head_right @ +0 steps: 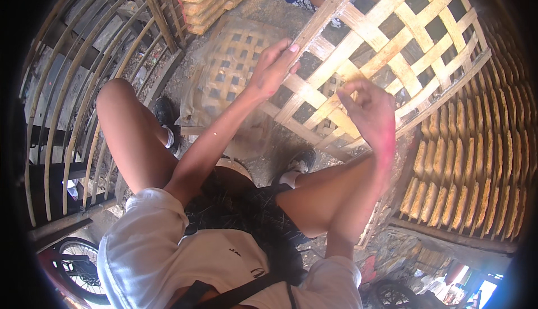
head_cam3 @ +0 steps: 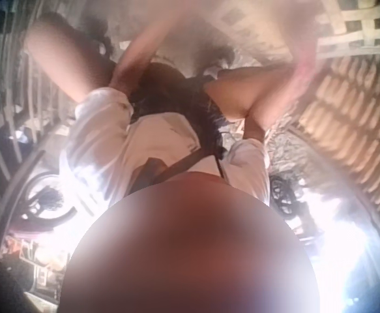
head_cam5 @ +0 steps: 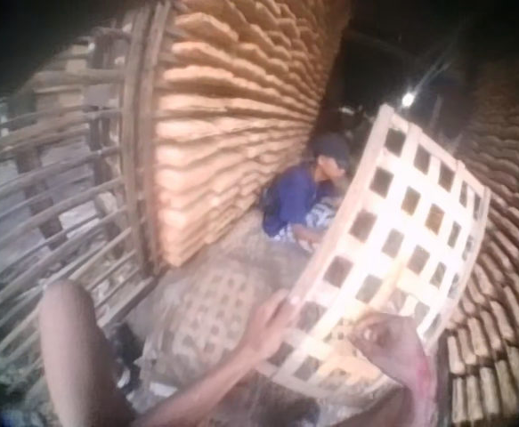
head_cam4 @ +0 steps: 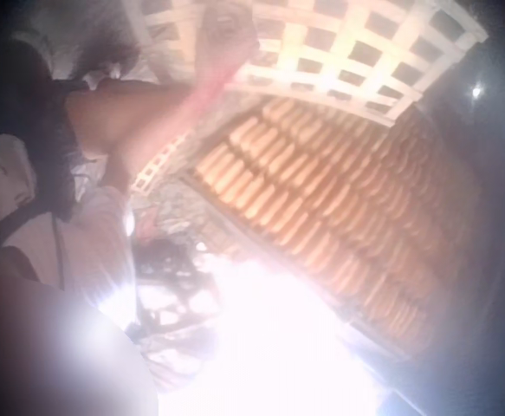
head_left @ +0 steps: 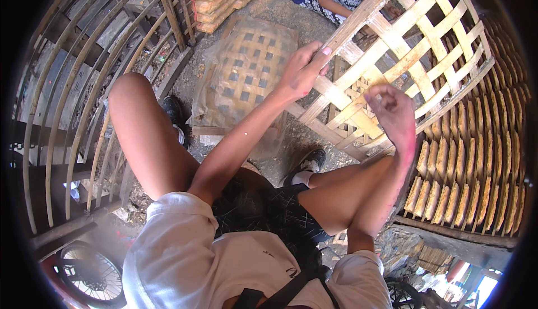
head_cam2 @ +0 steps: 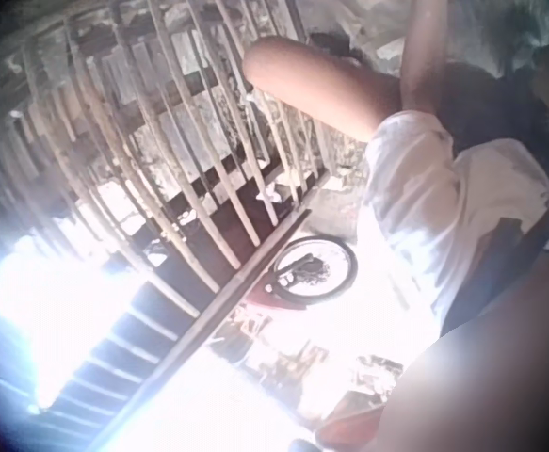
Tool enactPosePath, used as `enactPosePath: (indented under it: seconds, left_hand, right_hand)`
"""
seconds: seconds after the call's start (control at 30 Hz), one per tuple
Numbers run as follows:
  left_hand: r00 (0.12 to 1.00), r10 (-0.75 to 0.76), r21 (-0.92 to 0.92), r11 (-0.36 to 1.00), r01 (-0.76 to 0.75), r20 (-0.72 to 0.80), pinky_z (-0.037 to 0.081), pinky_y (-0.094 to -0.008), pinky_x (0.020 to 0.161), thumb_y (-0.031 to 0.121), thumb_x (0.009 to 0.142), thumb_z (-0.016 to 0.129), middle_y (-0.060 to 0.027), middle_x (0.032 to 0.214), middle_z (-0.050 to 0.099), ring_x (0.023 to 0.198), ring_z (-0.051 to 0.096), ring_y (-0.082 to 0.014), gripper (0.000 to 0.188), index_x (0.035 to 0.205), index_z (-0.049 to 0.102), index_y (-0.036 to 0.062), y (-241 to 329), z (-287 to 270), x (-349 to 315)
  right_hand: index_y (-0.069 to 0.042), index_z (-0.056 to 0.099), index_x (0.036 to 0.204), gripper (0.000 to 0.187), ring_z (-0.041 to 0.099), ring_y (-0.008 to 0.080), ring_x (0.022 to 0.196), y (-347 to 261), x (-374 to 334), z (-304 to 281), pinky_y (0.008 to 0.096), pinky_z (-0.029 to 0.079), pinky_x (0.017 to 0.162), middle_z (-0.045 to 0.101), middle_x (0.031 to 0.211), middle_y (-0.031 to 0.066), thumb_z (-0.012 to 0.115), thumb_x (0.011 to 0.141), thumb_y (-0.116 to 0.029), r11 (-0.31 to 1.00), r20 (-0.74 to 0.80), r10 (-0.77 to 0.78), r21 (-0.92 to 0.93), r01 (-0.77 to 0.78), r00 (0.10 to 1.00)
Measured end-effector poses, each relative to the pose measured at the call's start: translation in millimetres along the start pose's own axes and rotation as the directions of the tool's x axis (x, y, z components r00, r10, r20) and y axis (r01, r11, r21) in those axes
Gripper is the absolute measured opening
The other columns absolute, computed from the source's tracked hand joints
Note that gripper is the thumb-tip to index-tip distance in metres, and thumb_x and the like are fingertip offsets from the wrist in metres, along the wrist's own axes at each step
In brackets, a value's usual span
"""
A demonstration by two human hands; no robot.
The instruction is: The person sits on the floor and assembles a wooden lattice panel by hand, aligning and pressing slats into place. They repeatedly lift, rotate, and inspect the panel, then place it down and pick up another to continue assembly.
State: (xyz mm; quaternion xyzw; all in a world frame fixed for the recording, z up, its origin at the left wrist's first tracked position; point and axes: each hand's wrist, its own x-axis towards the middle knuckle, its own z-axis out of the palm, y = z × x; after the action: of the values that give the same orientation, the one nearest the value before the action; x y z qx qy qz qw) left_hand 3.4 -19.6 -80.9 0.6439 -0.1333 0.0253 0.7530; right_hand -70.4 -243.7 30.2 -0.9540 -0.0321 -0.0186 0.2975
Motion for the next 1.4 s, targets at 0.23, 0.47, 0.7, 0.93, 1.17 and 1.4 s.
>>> enactPosePath:
  seconds: [0.23, 0.47, 0.7, 0.93, 1.17, 1.4]
  left_hand:
    - [0.999, 0.041, -0.081, 0.996, -0.039, 0.013, 0.037, -0.0308, 0.068, 0.04, 0.109, 0.055, 0.0007, 0.078, 0.054, 0.076, 0.044, -0.0094, 0.039, 0.093, 0.062, 0.0051, -14, 5, 7]
    - [0.995, -0.081, -0.262, 0.96, 0.095, 0.064, 0.04, -0.0296, 0.079, 0.037, 0.111, 0.055, -0.0001, 0.088, 0.053, 0.086, 0.045, -0.0104, 0.036, 0.098, 0.064, 0.005, -11, 6, -1]
    - [0.99, -0.138, -0.22, 0.965, 0.139, 0.019, 0.042, -0.0328, 0.084, 0.036, 0.111, 0.056, -0.0029, 0.095, 0.057, 0.092, 0.049, -0.013, 0.035, 0.103, 0.066, 0.0039, -24, 10, 1]
    - [0.982, -0.188, -0.226, 0.957, 0.184, 0.003, 0.042, -0.0342, 0.081, 0.036, 0.111, 0.056, -0.0015, 0.089, 0.052, 0.088, 0.048, -0.0136, 0.034, 0.101, 0.063, 0.0043, -37, 15, 4]
    - [0.98, -0.197, -0.22, 0.958, 0.183, -0.039, 0.041, -0.0354, 0.077, 0.037, 0.111, 0.055, 0.0002, 0.085, 0.049, 0.083, 0.045, -0.0128, 0.036, 0.094, 0.059, 0.0053, -40, 19, 2]
    - [0.981, -0.194, -0.219, 0.959, 0.183, -0.029, 0.04, -0.035, 0.077, 0.037, 0.112, 0.054, 0.0014, 0.084, 0.047, 0.082, 0.043, -0.0124, 0.037, 0.094, 0.061, 0.0046, -43, 21, 4]
  right_hand:
    - [-0.001, 0.078, 0.114, 0.026, 0.05, 0.0108, 0.045, -32, -1, 78, 0.0348, 0.044, 0.05, 0.053, 0.05, 0.0067, 0.079, 0.097, -0.021, 0.993, -0.091, -0.082, 0.074, 0.089, 0.993]
    - [-0.003, 0.067, 0.134, 0.061, 0.067, 0.0236, 0.057, -31, -7, 87, 0.0409, 0.056, 0.062, 0.071, 0.069, 0.011, 0.088, 0.086, -0.035, 0.942, -0.042, -0.241, -0.25, 0.223, 0.97]
    - [-0.002, 0.036, 0.161, 0.104, 0.076, 0.038, 0.073, -35, -17, 117, 0.047, 0.063, 0.071, 0.074, 0.077, 0.0177, 0.087, 0.08, -0.043, 0.915, 0.096, -0.082, -0.388, 0.113, 0.992]
    - [0.0, 0.031, 0.16, 0.102, 0.074, 0.0373, 0.067, -22, -17, 129, 0.0455, 0.062, 0.067, 0.07, 0.067, 0.0183, 0.088, 0.082, -0.031, 0.98, 0.084, -0.052, -0.187, 0.067, 0.995]
    - [-0.006, 0.031, 0.161, 0.092, 0.07, 0.0265, 0.058, -11, -15, 135, 0.0389, 0.057, 0.064, 0.067, 0.06, 0.0109, 0.086, 0.087, -0.017, 1.0, 0.069, 0.011, 0.024, -0.013, 0.998]
    - [0.001, 0.03, 0.16, 0.09, 0.068, 0.0321, 0.053, -8, -23, 145, 0.043, 0.06, 0.06, 0.062, 0.056, 0.0106, 0.079, 0.088, -0.02, 0.996, 0.035, 0.006, 0.086, -0.009, 0.999]
